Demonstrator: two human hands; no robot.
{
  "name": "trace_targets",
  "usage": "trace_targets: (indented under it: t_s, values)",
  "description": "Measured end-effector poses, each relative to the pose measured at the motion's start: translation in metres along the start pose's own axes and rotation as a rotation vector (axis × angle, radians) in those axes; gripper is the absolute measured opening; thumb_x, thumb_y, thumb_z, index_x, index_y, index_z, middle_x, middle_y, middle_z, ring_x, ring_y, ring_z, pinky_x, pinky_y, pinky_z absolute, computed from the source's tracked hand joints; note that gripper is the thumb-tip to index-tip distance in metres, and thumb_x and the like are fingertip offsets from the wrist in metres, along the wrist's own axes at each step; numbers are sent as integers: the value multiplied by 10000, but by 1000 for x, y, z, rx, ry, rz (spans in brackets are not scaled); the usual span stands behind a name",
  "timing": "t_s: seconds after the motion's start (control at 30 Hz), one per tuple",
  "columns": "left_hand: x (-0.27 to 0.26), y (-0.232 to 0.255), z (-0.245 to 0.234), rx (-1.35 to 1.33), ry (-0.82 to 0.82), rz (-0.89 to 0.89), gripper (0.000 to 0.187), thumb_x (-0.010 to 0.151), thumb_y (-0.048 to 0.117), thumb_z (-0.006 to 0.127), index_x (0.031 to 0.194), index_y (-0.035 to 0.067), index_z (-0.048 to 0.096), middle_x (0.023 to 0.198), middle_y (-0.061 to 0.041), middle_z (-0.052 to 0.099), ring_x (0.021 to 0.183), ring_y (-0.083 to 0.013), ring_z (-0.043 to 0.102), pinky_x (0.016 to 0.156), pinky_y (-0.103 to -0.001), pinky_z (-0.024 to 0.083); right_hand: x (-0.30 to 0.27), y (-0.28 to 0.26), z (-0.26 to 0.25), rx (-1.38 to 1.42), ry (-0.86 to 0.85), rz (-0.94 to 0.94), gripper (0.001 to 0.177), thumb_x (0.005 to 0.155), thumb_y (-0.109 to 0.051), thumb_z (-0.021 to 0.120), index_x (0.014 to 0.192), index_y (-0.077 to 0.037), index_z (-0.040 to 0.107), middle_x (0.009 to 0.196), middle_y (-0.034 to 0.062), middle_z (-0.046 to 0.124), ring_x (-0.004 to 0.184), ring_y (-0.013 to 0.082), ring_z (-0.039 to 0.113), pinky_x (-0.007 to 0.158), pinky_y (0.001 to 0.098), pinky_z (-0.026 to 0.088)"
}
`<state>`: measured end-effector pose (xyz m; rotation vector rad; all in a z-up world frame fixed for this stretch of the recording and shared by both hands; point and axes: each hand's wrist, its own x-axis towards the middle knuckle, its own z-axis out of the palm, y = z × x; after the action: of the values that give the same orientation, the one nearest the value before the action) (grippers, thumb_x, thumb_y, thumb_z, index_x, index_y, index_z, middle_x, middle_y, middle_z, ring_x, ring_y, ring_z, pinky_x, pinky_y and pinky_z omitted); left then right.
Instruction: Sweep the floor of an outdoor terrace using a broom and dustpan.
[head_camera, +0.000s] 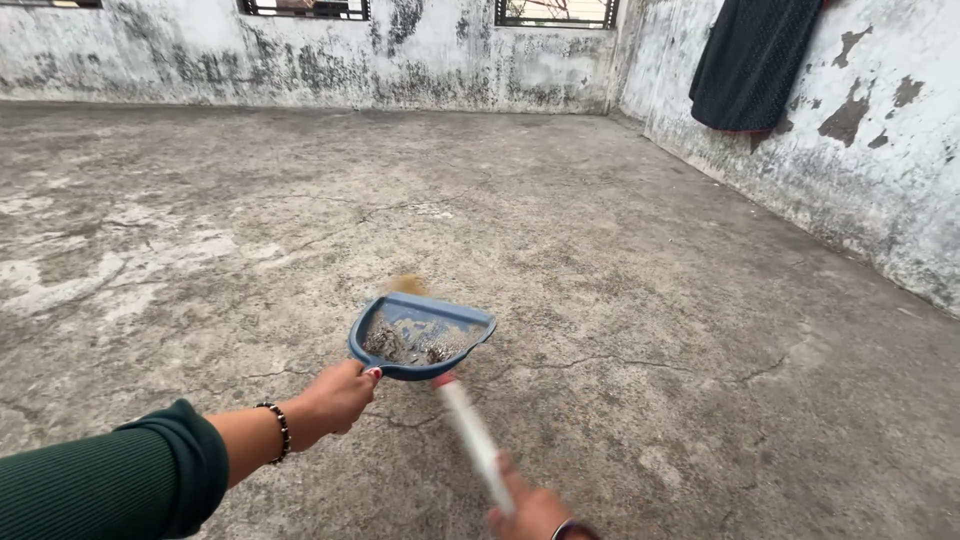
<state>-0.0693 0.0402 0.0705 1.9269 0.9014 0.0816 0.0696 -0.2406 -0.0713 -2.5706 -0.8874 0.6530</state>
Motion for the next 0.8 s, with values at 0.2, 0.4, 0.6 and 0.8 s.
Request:
trace_targets:
  t_s: [0.2,0.4,0.6,0.8]
  values:
    - [18,2,9,41,-41,43,365,1089,352,432,998,45,607,660,-11,495,480,-126,419,449,-340,381,-13,-21,-11,154,-18,-316,721,979,-441,669,1616,-427,331,1293,129,673,1024,214,717,941,394,559]
    - [-11,22,4,39,-37,-2,315,1091,338,403,1053,81,582,662,-13,468,484,-118,402,449,-328,379,-7,9,-115,337,-69,162,603,989,-416,647,1535,-316,411,875,46,689,565,127,562,508,304,521]
    - [6,1,-4,16,-64,-26,366,1110,339,389,1036,34,579,656,15,462,486,-105,381,447,-315,377,39,113,-100,848,94,276,387,1009,-247,641,1325,-39,558,747,81,599,535,173,569,480,349,556]
    - [-14,20,-1,22,-50,-22,335,1097,332,398,1016,61,578,639,12,443,482,-106,373,450,-325,354,33,91,-29,370,308,105,543,927,-257,630,1419,-125,443,901,86,748,803,203,731,778,388,599]
